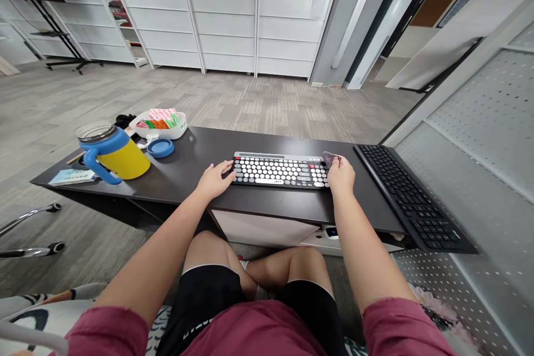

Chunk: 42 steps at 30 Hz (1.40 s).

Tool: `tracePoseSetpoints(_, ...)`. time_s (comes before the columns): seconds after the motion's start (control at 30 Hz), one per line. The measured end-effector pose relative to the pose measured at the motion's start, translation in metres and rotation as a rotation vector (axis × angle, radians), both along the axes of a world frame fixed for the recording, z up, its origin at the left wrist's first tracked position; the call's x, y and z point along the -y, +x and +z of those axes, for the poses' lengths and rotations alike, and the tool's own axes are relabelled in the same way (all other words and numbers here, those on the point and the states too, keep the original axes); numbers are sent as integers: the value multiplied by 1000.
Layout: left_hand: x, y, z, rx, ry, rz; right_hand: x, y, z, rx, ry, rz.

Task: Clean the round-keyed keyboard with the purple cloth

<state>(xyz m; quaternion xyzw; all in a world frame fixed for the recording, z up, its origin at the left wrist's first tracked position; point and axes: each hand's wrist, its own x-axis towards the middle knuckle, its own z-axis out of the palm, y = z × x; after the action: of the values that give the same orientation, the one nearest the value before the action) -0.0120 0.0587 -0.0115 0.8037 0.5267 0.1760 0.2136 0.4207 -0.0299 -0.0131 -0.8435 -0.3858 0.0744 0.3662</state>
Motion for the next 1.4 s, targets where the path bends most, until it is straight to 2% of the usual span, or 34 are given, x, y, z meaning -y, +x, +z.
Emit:
tracePoseSetpoints(0.2, -1, -1, -1, 10, 22, 3, -1, -1, -1, -26, 10, 22)
tracePoseSetpoints(0.43, -1, 0, 0, 17, 15, 4, -2, -13, 1, 72, -92, 233)
tracePoseSetpoints(0.5, -1, 0, 0, 18, 17, 6, -2, -10, 0, 47, -54, 208)
tracePoseSetpoints(0.67, -2, -1, -2, 26, 19, 5, -4, 5, -8, -68, 89, -8)
tracePoseSetpoints(0.73, -2, -1, -2, 27, 20, 5, -5, 10, -11, -99, 115, -42)
tracePoseSetpoints(0.93, -2, 0, 0, 33, 24, 6, -6, 9, -15, -108, 174, 39)
tracePoseSetpoints(1.23, -1, 0, 2, 46, 14, 1, -6, -3, -7, 72, -19, 131)
tracePoseSetpoints(1.3, -1, 0, 2, 48, 14, 0, -7, 0, -12, 52, 16, 116)
tracePoseSetpoints(1.4, -1, 0, 2, 51, 11, 2, -10, 11, -24, -75, 174, 42)
